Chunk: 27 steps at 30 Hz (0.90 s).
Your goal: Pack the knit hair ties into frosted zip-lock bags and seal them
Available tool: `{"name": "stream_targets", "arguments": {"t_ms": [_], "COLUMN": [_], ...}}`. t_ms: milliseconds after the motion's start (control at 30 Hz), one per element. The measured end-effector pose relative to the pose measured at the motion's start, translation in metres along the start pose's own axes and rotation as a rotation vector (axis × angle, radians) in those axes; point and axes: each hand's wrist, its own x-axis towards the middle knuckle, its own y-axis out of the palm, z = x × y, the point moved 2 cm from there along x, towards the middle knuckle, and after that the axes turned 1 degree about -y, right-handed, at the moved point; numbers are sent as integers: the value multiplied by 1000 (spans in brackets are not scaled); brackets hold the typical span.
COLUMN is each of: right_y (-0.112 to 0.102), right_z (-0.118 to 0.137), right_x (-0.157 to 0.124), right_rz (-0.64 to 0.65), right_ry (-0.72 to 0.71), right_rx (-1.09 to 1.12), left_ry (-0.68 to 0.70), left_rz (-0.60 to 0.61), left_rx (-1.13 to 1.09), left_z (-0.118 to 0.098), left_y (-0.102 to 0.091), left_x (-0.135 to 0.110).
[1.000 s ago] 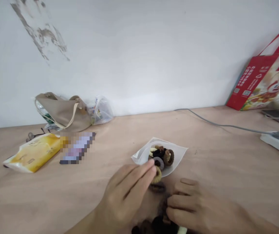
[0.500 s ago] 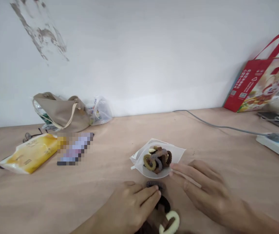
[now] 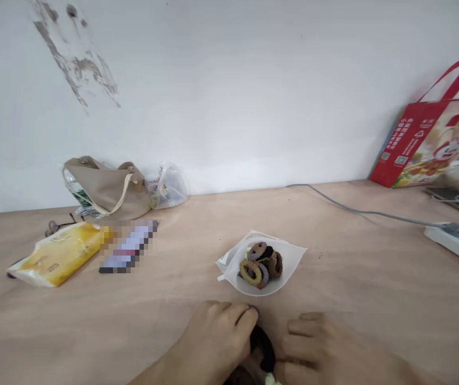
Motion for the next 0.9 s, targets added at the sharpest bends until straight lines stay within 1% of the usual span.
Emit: {"name": "stream_targets", "arguments": {"t_ms": [33, 133, 167, 200, 233, 300, 367, 400, 467, 567, 633, 667, 700, 767, 800, 833, 900], "right_y": [0, 1, 1, 1, 1, 1, -3, -6, -16, -35, -40, -39, -35, -26, -21, -16, -8], "right_z": [0, 0, 0, 0, 1, 1, 1, 0, -2, -9, -13, -14, -14, -11, -8, -5, 1], "right_x": [0, 1, 2, 2, 3, 3, 2, 1, -1, -4, -5, -5, -4, -2, -2, -3, -6], "right_rz": [-8, -27, -37, -47, -53, -78, -125, -151, -199, -360, -427, -425, -391, -315, -276, -245, -177], "right_ry": [0, -8, -11, -16, -18, -2, 19, 28, 45, 108, 154, 168, 168, 122, 87, 52, 23], "right_rx": [-10, -31, -39, -43, -48, -46, -24, -11, -6, -154, -265, -275, -248, -136, -85, -50, -6], "left_ry": [-4, -26, -41, -57, -70, -54, -20, -11, -4, -6, -10, -10, -6, 8, 3, -14, -82], "left_rz": [-80, -388, -457, -501, -515, -501, -447, -392, -237, -35, 49, 72, 82, 32, -29, -118, -340], "left_rx": [-21, -49, -31, -2, 25, 35, -44, -100, -187, -185, -135, -114, -104, -135, -170, -203, -216], "left_z": [-1, -1, -1, 0, 0, -1, -2, -4, -6, -8, -8, -7, -7, -6, -6, -5, -1], "left_y": [-5, -22, -26, -30, -31, -31, -27, -24, -17, -6, -2, -1, -1, -6, -11, -16, -26], "left_x": [0, 3, 4, 5, 7, 8, 6, 5, 1, -2, -2, -2, -2, 0, 1, 2, 6]}}
